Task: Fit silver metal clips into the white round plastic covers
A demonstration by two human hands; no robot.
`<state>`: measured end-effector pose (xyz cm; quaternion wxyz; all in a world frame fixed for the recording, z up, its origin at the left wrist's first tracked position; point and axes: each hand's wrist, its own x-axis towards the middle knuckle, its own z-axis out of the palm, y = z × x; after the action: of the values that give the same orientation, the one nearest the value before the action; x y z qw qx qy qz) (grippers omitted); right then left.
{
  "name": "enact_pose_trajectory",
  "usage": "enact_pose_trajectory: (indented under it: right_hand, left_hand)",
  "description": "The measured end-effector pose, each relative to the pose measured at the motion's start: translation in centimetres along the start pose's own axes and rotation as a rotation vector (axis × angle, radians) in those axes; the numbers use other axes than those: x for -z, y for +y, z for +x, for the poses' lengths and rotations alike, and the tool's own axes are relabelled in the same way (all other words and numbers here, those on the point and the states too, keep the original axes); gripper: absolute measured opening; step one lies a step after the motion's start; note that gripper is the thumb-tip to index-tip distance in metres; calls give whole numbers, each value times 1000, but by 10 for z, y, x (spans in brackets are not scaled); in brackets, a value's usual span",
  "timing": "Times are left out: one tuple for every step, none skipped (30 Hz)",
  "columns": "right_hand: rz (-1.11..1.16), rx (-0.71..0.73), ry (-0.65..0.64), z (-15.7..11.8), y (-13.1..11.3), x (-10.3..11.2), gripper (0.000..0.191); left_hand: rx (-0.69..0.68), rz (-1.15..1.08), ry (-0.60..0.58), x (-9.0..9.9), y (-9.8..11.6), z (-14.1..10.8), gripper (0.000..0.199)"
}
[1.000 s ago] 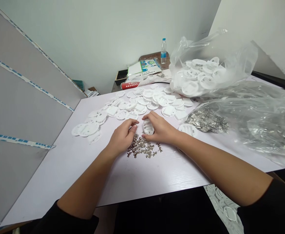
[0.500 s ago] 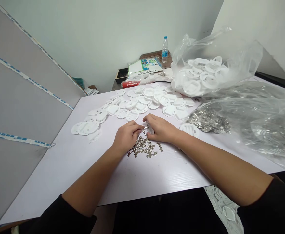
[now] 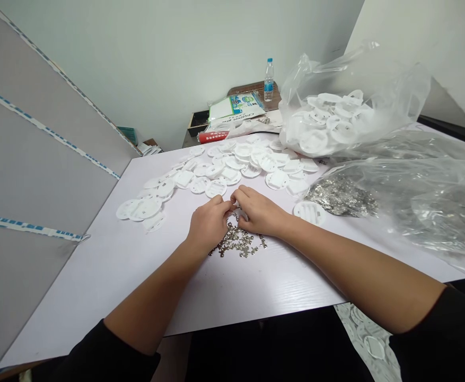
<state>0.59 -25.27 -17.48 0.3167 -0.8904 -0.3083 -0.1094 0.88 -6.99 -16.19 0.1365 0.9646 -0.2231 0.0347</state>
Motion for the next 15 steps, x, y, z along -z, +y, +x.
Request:
enact_pose_trajectory:
  right_hand:
    - [6,3,10,0,0,-1,33]
    - [16,1,19,0,0,-2,32]
    - [29,-3,25,0,0,-3,31]
    - [42,-10,27,0,0,-4,30]
    - [51,-18,26,0,0,-4,29]
    - [57,-27,24,0,0,-4,29]
    - [60,-35,20,0,1,-4,29]
    - [64,-41,14,0,1,-4,30]
    - [69,-42,9,1,2,-4,31]
    - [72,-39,4,1,2,-3,31]
    - [76,-34,1,2,3,-3,31]
    - [80,-30,3,2,4,-2,31]
    - [84,-28,5,2,4,-2,31]
    - [88,-28,8,2,5,-2,31]
    - [94,-30,12,2,6,-2,32]
  left_hand:
    - [4,20,-9,0,1,1,25]
    - [10,39,-16,-1,1,1,24]
    - [14,54,-24,-2,2,2,23]
    - [17,67,-30,-3,3,2,23]
    - [19,78,-34,-3,3,3,23]
    - [21,86,-36,-4,4,3,23]
    - [22,90,-40,-5,5,4,23]
    - [23,91,-46,-5,6,4,22]
    - [28,90,-50,-6,7,5,22]
    - [34,87,-53,-6,7,5,21]
    - [38,82,-56,-6,8,5,21]
    - [39,77,-58,-6,8,6,21]
    - [38,72,-59,-6,7,6,20]
    - [35,68,-57,-6,7,5,20]
    - [29,66,-54,-6,6,5,21]
